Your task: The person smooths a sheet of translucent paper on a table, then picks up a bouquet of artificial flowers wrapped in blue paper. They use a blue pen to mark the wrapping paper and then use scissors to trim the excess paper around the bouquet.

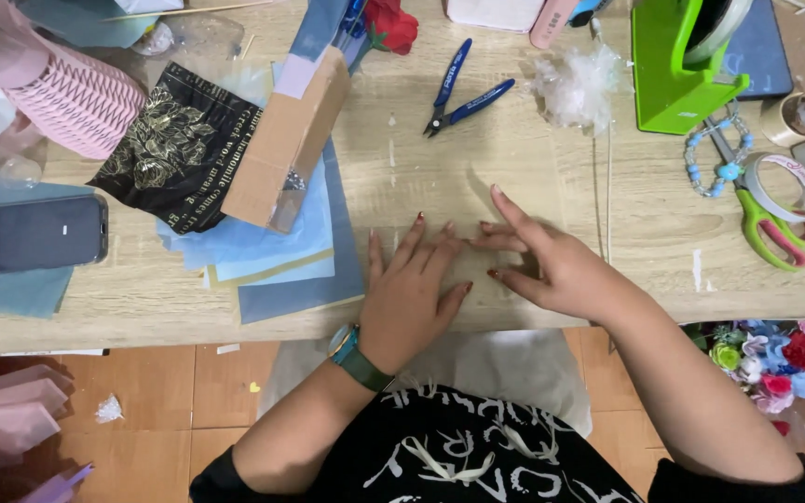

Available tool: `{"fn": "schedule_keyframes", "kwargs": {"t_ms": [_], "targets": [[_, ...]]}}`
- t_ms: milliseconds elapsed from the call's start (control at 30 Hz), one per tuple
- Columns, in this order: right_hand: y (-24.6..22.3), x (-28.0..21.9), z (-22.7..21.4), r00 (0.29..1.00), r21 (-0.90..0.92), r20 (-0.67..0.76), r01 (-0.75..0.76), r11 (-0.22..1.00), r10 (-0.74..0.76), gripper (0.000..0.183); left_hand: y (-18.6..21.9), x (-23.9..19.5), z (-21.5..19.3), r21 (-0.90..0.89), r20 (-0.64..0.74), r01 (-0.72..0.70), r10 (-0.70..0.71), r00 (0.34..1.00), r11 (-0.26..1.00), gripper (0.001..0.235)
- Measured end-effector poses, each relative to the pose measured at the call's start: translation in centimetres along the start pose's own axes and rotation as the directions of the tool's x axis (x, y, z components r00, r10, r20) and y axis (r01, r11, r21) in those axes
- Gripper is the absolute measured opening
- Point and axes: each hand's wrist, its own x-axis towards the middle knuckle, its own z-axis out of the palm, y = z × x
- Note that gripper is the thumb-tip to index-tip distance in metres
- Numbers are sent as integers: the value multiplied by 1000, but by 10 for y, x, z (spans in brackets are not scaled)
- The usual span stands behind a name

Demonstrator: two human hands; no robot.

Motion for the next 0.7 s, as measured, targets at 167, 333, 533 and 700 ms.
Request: {"fn": "schedule_keyframes", "kwargs": {"t_ms": [167,333,533,700], "targets": [[-2,-2,13,992,-190,-88,71,979,-89,86,-7,3,-6,24,24,-19,19,1000,1000,43],[-7,-3,18,977,-256,-140,124,959,-164,68,-16,-2,0,-3,21,-21,21,1000,1000,39],[6,-5,26,975,-160,-183,101,982,-130,77,-25,-11,16,-13,-111,-29,28,993,999,32],[-4,-6,23,957,-214,-235,118,970,-168,61,-36,-13,25,98,-239,-245,262,935,964,27]]}}
